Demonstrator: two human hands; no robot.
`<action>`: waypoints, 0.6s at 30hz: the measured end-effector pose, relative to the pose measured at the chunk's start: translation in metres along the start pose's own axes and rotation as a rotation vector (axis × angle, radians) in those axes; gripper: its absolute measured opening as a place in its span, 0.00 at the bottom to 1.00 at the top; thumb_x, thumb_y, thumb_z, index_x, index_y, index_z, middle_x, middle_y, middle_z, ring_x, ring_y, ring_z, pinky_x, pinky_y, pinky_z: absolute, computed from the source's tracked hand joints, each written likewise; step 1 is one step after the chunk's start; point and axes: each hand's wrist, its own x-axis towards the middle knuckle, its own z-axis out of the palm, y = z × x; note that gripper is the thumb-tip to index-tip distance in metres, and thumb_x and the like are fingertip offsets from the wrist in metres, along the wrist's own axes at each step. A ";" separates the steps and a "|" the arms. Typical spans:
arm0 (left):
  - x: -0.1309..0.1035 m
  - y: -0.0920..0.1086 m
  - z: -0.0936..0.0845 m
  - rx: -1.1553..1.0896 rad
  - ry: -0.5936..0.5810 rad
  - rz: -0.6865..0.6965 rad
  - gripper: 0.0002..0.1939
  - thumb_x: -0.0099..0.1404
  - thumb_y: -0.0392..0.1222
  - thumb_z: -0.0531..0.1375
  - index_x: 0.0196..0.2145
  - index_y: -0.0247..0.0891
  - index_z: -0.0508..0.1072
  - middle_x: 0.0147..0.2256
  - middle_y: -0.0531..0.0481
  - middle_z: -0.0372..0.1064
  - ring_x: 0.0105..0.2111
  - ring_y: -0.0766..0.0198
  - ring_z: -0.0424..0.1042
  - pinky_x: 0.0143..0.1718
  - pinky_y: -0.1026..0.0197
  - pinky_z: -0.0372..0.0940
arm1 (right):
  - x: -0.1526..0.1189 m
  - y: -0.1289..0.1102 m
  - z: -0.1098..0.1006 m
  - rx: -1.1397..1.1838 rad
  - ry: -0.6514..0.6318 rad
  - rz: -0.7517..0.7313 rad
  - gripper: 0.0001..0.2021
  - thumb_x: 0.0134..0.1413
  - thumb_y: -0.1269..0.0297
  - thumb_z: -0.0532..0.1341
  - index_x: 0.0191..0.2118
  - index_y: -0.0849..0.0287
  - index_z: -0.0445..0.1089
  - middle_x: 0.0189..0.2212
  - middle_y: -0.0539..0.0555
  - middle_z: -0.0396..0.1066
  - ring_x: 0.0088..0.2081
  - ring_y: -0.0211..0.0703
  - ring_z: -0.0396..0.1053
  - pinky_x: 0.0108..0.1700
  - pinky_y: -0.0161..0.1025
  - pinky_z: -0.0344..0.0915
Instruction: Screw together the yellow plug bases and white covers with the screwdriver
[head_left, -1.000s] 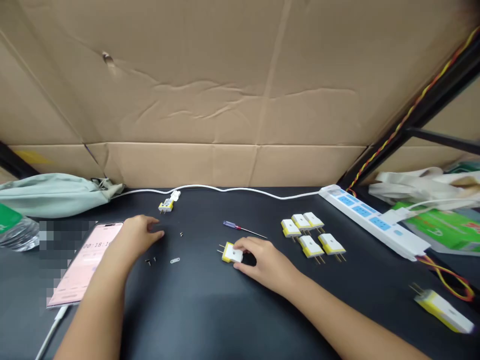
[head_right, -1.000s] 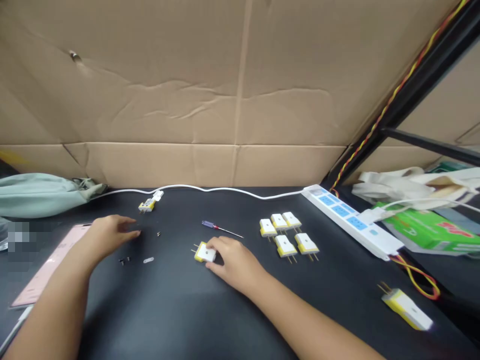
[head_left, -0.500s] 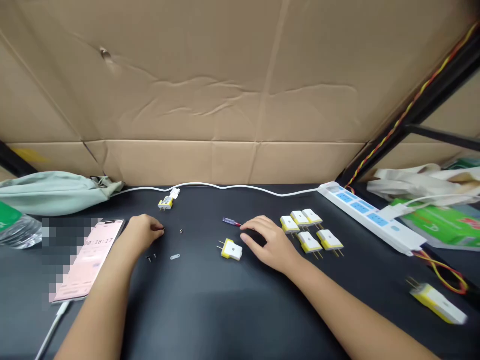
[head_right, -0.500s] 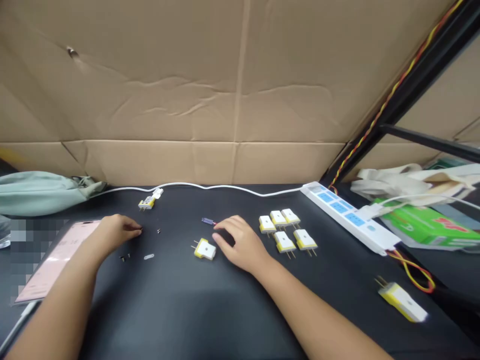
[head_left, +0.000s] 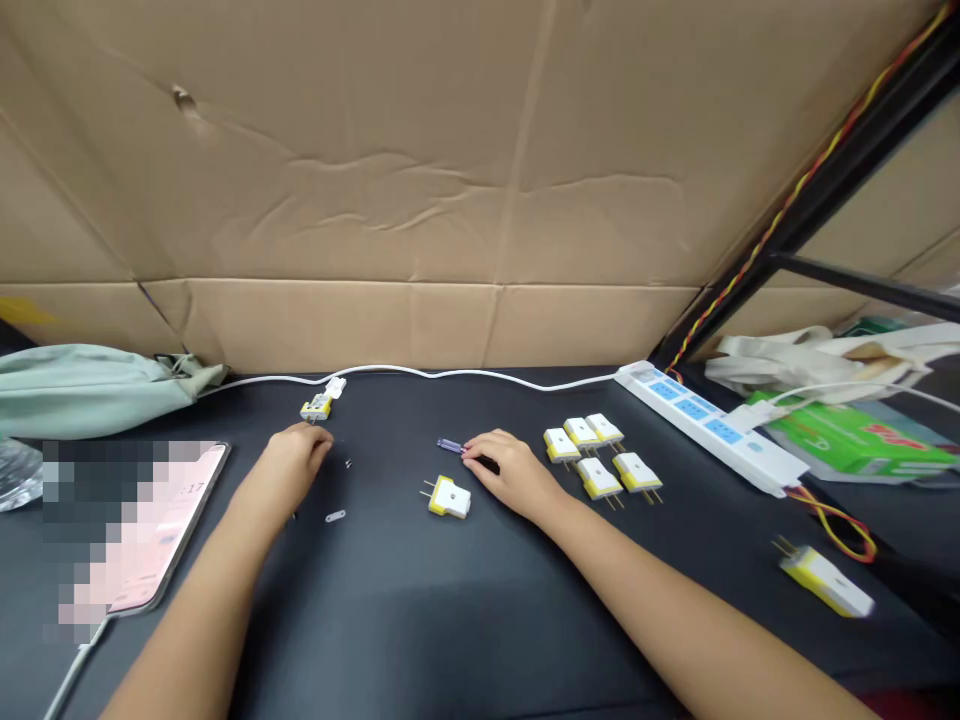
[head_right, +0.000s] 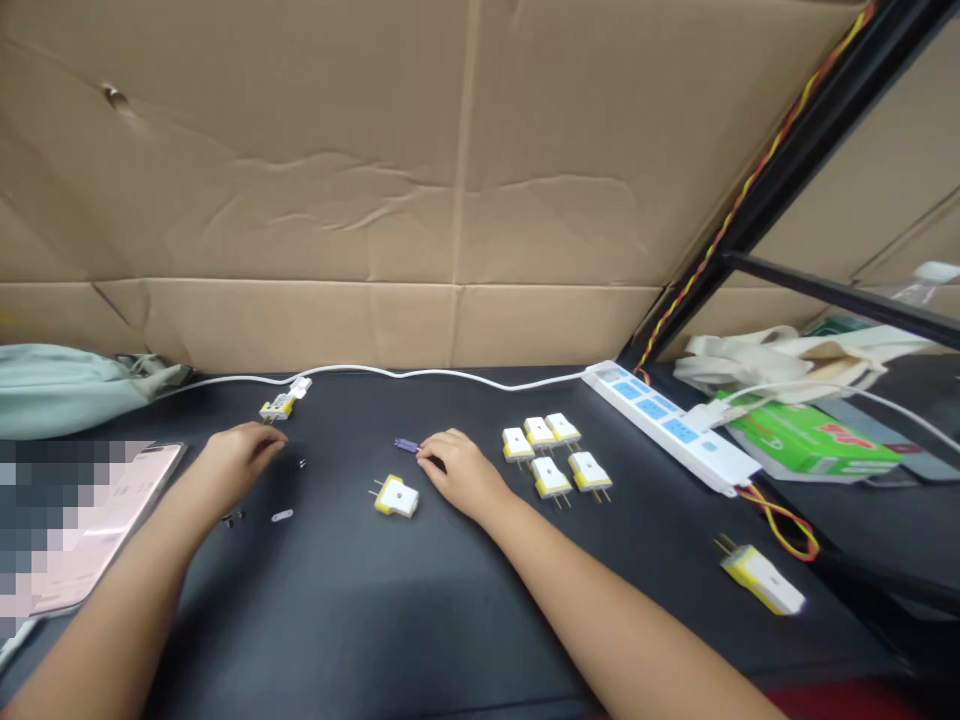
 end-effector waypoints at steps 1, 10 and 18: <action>-0.003 0.011 0.003 -0.056 0.038 0.090 0.11 0.61 0.40 0.54 0.33 0.36 0.76 0.37 0.45 0.75 0.40 0.57 0.73 0.46 0.61 0.64 | 0.000 0.000 0.000 0.003 -0.002 0.013 0.05 0.56 0.71 0.59 0.33 0.58 0.72 0.37 0.55 0.76 0.41 0.43 0.71 0.47 0.44 0.67; -0.033 0.086 0.039 -0.402 -0.097 0.544 0.10 0.68 0.36 0.52 0.39 0.38 0.74 0.38 0.48 0.70 0.39 0.65 0.70 0.43 0.64 0.65 | -0.003 -0.002 -0.002 0.020 -0.017 0.091 0.01 0.56 0.69 0.60 0.35 0.58 0.68 0.29 0.51 0.70 0.33 0.39 0.68 0.37 0.37 0.65; -0.035 0.089 0.055 -0.291 -0.132 0.622 0.10 0.69 0.35 0.51 0.39 0.36 0.73 0.38 0.46 0.69 0.39 0.62 0.67 0.42 0.59 0.65 | -0.001 -0.002 -0.003 0.014 -0.025 0.055 0.02 0.56 0.71 0.59 0.34 0.58 0.68 0.29 0.50 0.70 0.34 0.39 0.68 0.39 0.37 0.65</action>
